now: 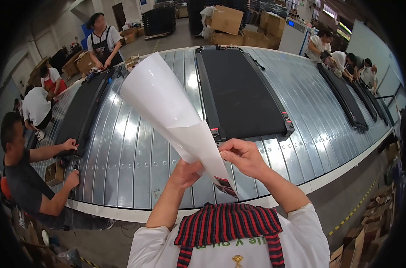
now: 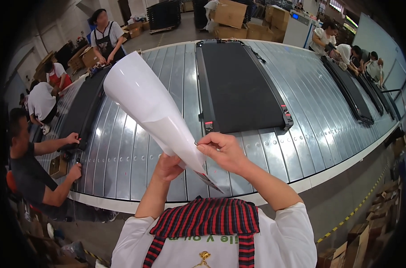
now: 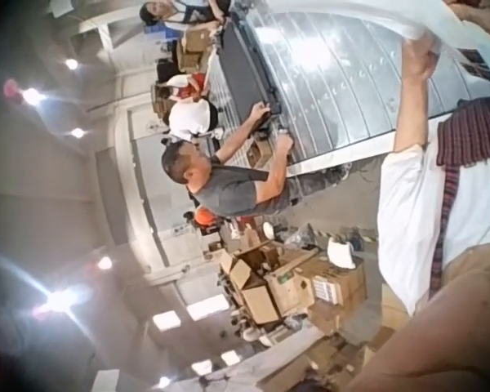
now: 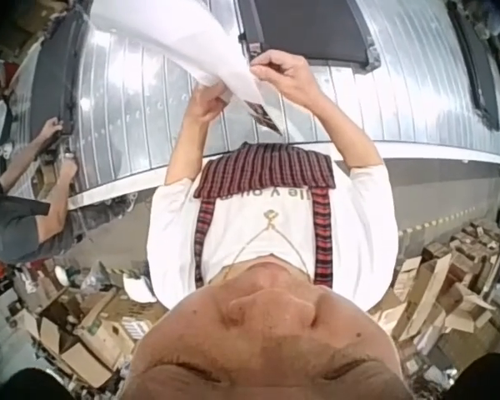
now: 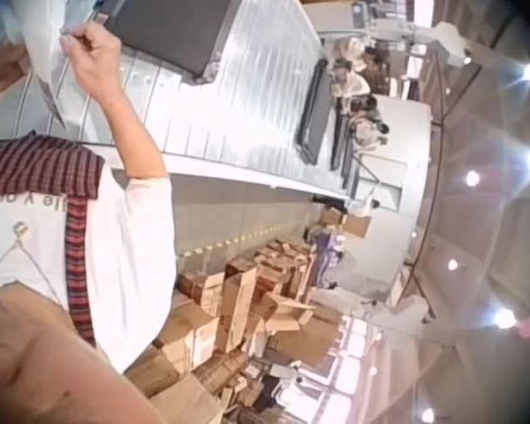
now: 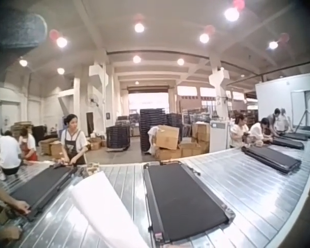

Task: Applying product identification and warning labels onto treadmills as they move along a factory assembly line.

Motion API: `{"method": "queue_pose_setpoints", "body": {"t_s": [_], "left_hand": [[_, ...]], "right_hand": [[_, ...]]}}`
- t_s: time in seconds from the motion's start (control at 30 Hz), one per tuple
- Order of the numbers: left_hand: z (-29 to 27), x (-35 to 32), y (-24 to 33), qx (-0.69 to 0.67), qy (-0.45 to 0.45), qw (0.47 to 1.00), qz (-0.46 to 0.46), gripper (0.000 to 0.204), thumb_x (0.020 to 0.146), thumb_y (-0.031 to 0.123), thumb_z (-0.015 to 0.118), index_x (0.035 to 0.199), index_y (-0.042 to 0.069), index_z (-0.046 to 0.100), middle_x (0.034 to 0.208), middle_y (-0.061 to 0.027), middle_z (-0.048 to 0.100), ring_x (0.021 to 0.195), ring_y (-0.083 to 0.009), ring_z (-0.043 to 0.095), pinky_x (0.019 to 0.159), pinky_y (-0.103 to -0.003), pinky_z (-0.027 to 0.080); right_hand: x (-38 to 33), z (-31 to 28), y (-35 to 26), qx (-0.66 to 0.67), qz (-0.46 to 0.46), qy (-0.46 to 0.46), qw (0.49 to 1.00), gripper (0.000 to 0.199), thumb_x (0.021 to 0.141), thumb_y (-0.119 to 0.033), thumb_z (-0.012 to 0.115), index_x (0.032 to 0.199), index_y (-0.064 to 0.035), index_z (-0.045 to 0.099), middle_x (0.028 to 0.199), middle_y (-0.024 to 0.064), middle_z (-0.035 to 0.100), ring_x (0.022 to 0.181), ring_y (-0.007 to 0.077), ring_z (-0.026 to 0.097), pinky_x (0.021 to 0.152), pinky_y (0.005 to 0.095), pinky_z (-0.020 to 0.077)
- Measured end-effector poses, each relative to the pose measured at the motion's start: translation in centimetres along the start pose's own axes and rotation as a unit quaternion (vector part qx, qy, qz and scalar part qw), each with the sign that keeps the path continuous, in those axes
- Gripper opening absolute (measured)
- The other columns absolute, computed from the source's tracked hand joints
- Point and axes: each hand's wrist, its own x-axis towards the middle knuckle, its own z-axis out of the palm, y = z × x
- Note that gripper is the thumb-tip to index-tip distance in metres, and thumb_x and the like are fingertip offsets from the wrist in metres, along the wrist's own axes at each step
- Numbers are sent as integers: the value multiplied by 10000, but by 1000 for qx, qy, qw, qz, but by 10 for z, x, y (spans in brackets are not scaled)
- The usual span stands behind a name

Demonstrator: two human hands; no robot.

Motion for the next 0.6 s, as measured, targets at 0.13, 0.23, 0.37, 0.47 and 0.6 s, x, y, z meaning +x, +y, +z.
{"method": "queue_pose_setpoints", "body": {"t_s": [0.13, 0.23, 0.37, 0.47, 0.6], "left_hand": [[-12, -6, 2, 29, 10, 999, 9, 535, 738, 138, 653, 1212, 73, 412, 1151, -61, 503, 1074, -240, 479, 917, -409, 376], [-14, -13, 2, 50, 17, 998, 34, 541, 738, 137, 654, 1214, 61, 407, 1152, -68, 502, 1078, -246, 478, 922, -411, 377], [-10, -18, -4, 29, 41, 998, 25, 540, 737, 119, 647, 1210, 30, 401, 1153, -92, 501, 1071, -251, 487, 924, -403, 383], [-2, -22, -6, 62, 87, 994, 14, 529, 740, 97, 638, 1206, 17, 401, 1156, -105, 502, 1065, -253, 494, 924, -398, 382], [-1, -22, -11, 53, 93, 994, -2, 554, 749, 70, 636, 1237, 45, 376, 1181, -70, 480, 1098, -210, 460, 946, -352, 346]], "right_hand": [[5, 13, -2, -92, -52, 36, 994, 113, 803, -111, 592, 839, -6, 570, 753, 64, 584, 682, 104, 552, 633, 238, 451], [7, 15, 16, -121, -85, 22, 989, 105, 808, -101, 579, 839, -3, 557, 742, 77, 581, 642, 124, 550, 602, 247, 453], [2, 16, 19, -112, -80, 0, 990, 124, 789, -90, 601, 862, -11, 541, 720, 77, 582, 642, 142, 587, 588, 260, 465], [1, 12, 27, -132, -88, -14, 987, 119, 790, -102, 594, 856, -20, 539, 742, 110, 587, 643, 194, 591, 580, 285, 461], [1, 2, 35, -179, -134, -38, 974, 114, 806, -113, 544, 883, -28, 547, 780, 155, 569, 683, 318, 560, 581, 349, 434]]}}
